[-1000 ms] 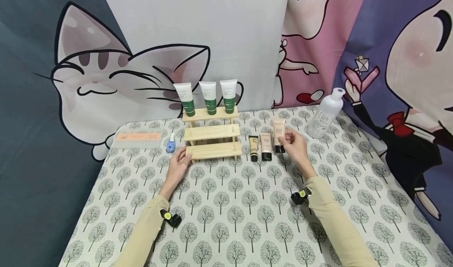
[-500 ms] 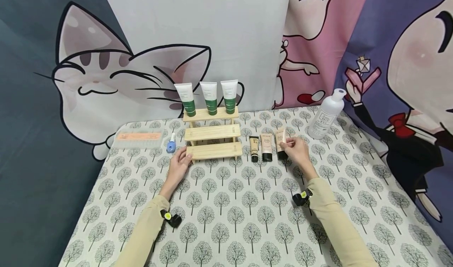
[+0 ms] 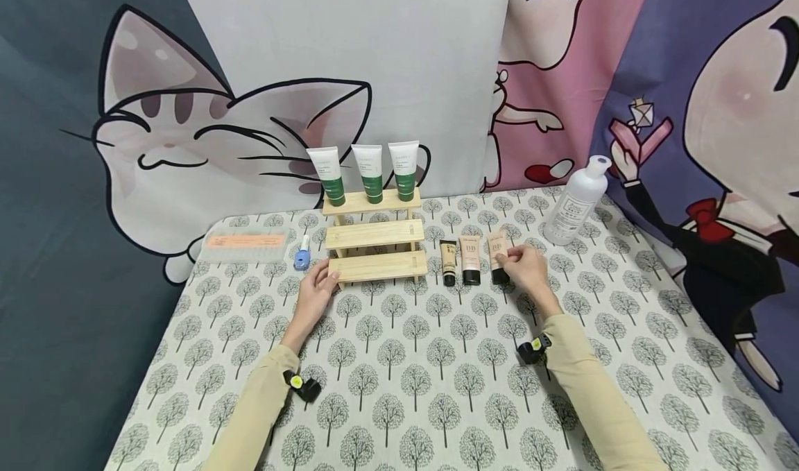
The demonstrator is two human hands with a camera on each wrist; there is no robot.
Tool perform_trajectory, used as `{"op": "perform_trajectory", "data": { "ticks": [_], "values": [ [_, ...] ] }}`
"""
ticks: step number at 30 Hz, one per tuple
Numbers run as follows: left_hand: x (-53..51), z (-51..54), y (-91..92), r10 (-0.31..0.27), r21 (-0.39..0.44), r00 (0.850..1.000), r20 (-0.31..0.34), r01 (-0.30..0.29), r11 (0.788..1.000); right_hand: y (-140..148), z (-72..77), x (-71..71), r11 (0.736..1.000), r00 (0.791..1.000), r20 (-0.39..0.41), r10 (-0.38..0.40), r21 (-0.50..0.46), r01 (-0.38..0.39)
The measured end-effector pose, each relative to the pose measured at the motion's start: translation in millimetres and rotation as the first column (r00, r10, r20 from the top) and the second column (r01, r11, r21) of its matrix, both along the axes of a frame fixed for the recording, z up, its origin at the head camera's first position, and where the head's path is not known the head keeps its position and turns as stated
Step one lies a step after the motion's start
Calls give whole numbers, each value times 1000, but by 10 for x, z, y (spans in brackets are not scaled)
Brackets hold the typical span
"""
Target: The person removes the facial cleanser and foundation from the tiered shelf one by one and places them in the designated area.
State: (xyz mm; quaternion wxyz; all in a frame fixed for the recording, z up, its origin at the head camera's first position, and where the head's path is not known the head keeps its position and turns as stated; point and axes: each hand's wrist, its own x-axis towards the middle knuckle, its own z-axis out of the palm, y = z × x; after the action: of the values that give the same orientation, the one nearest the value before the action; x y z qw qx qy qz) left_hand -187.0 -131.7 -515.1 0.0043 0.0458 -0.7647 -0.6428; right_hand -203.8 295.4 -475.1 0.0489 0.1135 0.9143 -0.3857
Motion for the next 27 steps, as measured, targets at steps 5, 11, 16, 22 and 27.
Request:
{"op": "perform_trajectory", "data": {
  "ticks": [5,11,16,22,27],
  "values": [
    [8,7,0,5,1,1000,-2,-5,1000,14,58,18,999,999,-50,-2,36,4],
    [8,14,-2,9,3,1000,-12,-9,1000,-18,163,6,996,987,-159,8,86,5],
    [4,13,-6,7,-4,1000,-8,-7,1000,-107,279,-29,998,979,-199,42,55,-32],
    [-3,-2,-12,8,-5,1000,-19,-8,1000,-305,453,-93,997,968,-242,71,-2,-74],
    [-11,-26,-12,0,1,1000,-27,0,1000,-476,573,-147,994,960,-267,79,-56,-97]
  ]
}}
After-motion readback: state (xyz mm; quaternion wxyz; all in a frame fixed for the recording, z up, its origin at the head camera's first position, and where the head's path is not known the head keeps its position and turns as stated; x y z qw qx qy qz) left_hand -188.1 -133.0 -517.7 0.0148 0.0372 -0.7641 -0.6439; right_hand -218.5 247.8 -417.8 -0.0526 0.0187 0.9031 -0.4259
